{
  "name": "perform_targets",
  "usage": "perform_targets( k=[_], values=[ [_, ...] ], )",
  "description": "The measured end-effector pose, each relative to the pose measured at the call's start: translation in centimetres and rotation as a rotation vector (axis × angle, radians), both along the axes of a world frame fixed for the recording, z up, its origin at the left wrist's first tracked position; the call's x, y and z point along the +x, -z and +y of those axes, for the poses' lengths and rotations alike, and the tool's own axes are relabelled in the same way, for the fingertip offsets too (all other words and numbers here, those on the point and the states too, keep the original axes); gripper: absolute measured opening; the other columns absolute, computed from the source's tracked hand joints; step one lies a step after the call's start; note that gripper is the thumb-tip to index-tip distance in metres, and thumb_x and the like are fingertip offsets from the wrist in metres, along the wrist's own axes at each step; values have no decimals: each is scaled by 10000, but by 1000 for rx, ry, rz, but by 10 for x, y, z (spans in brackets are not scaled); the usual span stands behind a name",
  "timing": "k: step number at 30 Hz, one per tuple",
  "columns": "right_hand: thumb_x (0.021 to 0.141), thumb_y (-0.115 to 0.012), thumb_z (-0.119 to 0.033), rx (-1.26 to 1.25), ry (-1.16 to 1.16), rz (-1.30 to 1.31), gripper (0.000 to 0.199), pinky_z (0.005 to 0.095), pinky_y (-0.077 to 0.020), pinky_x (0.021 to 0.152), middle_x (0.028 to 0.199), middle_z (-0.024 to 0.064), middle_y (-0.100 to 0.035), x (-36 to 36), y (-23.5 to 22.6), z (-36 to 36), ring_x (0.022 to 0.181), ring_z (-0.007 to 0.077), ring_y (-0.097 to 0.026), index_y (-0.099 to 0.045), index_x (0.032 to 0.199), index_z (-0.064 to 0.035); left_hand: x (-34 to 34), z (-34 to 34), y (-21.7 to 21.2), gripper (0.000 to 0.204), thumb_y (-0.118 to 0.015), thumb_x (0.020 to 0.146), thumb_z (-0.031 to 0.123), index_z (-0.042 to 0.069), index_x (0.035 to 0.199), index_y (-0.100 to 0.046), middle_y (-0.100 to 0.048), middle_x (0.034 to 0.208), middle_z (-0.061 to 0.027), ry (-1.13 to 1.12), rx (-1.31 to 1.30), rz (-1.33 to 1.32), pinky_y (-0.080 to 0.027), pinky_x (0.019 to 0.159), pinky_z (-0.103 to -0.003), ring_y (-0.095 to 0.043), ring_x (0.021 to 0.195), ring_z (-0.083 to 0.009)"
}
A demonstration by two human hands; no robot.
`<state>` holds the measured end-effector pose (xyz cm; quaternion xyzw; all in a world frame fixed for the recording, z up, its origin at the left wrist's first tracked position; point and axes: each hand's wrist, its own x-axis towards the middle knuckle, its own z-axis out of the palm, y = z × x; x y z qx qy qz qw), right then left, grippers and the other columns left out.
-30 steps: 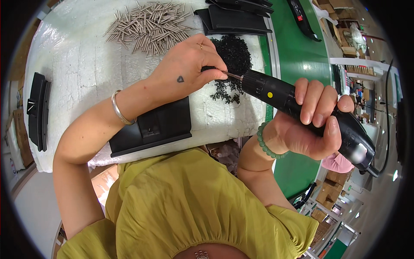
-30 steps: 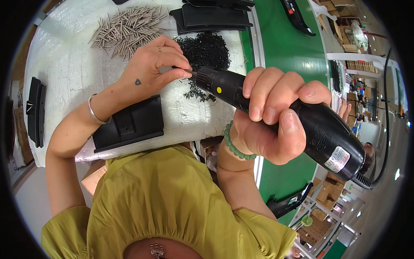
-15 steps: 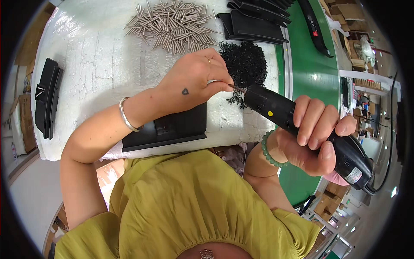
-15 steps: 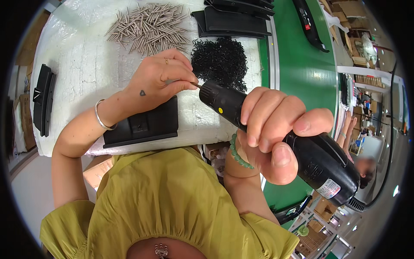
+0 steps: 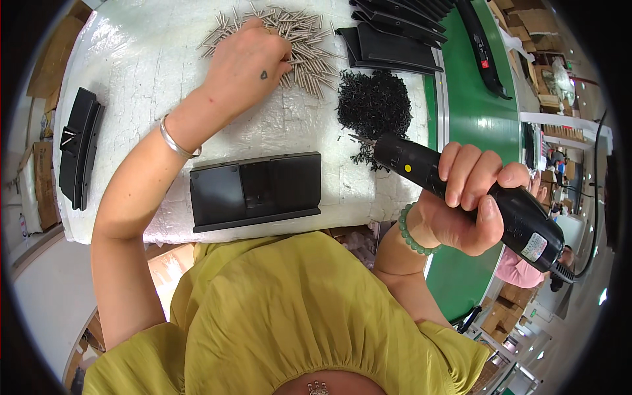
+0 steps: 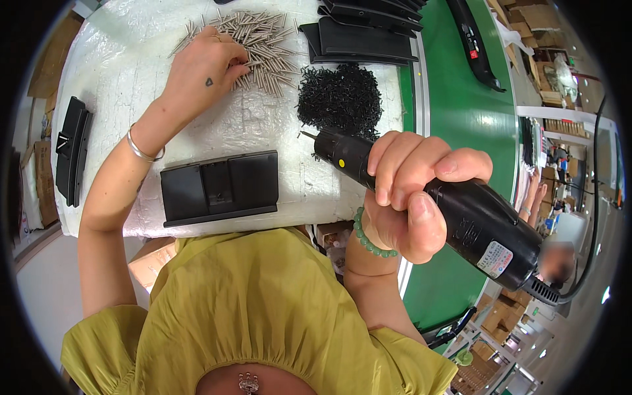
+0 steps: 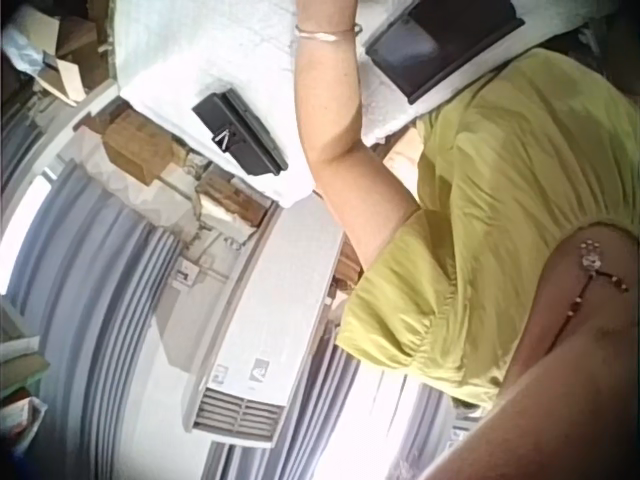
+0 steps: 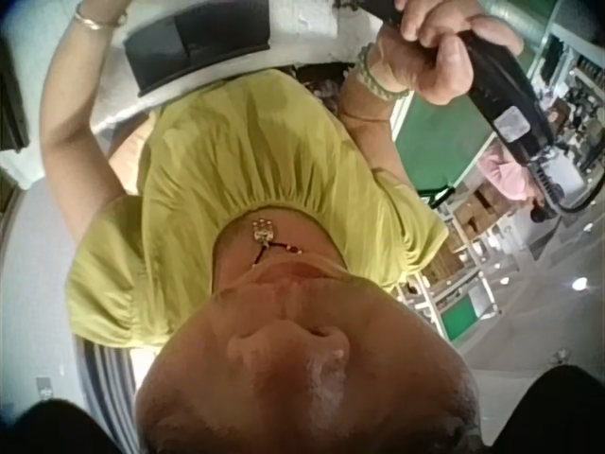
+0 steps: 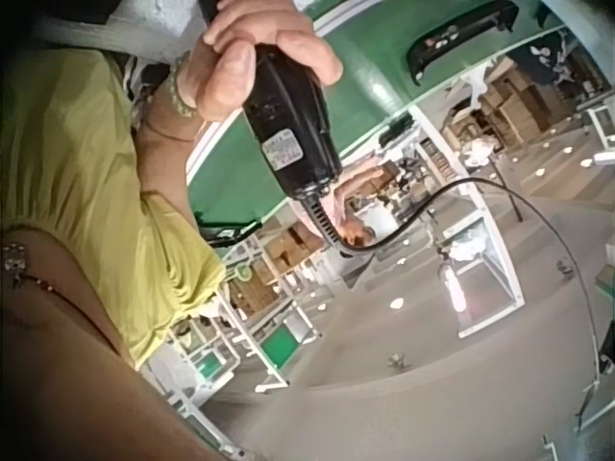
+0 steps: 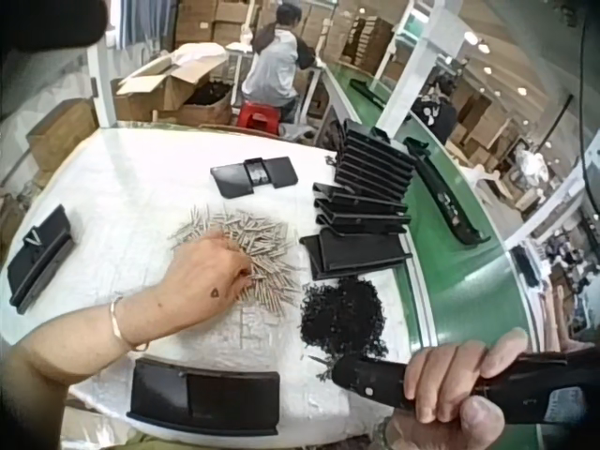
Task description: Assembling small plastic components by inserting and driving screws with an electric screwdriver at a factory workbench.
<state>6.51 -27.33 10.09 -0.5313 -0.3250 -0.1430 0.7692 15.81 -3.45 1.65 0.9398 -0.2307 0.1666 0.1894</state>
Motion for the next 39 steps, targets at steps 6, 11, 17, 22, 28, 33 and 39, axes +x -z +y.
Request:
perform_targets(
  k=[6,11,17,22,28,33,39],
  values=[
    [769,-546,-85,63,-28,-16,336,318,-393,572,620,20,-451,-1,3,-2,511,141,-450,-436,1087,-78,-2,2,1,73,-683,753,138,70,740,-663,-647,726,-76,-11,-77,17,-499,657,-392,-587,801,-275],
    [785,-552,-105,46,-69,0,326,312,-395,576,631,12,-458,-4,0,2,525,137,-459,-433,1087,-90,-26,18,-17,72,-653,791,126,57,775,-657,-651,758,-100,-6,-237,76,-489,621,-377,-605,698,-282],
    [744,-556,-152,-1,-112,70,254,231,-352,574,620,-49,-467,-11,-7,37,509,67,-438,-466,976,-105,-98,44,-24,95,-654,788,44,34,881,-672,-654,782,-120,-44,-462,214,-492,606,-323,-626,672,-292],
    [771,-629,-145,-103,-330,59,293,235,-393,572,633,-53,-509,-8,-3,59,523,73,-484,-462,1009,-126,-152,47,-23,102,-688,753,20,38,851,-672,-640,755,-108,-99,-460,316,-496,595,-318,-620,665,-270],
    [791,-610,-145,-168,-385,71,316,242,-407,566,662,-45,-523,-11,3,76,532,80,-493,-418,1042,-139,-155,39,-5,145,-704,694,-16,39,809,-636,-612,734,-83,-44,-489,161,-479,560,-332,-586,653,-255],
    [784,-591,-131,-204,-384,86,301,257,-400,574,677,-35,-515,-11,3,79,544,96,-487,-408,1022,-142,-155,40,-2,144,-701,685,-22,36,783,-612,-586,710,-71,-62,-519,167,-469,548,-335,-565,642,-252],
    [780,-579,-132,-260,-395,93,301,267,-399,590,683,-27,-513,-9,-1,78,555,99,-489,-408,1028,-140,-152,38,-2,159,-694,674,-22,41,788,-603,-575,740,-51,-11,-505,134,-466,543,-328,-545,651,-235]
  ],
)
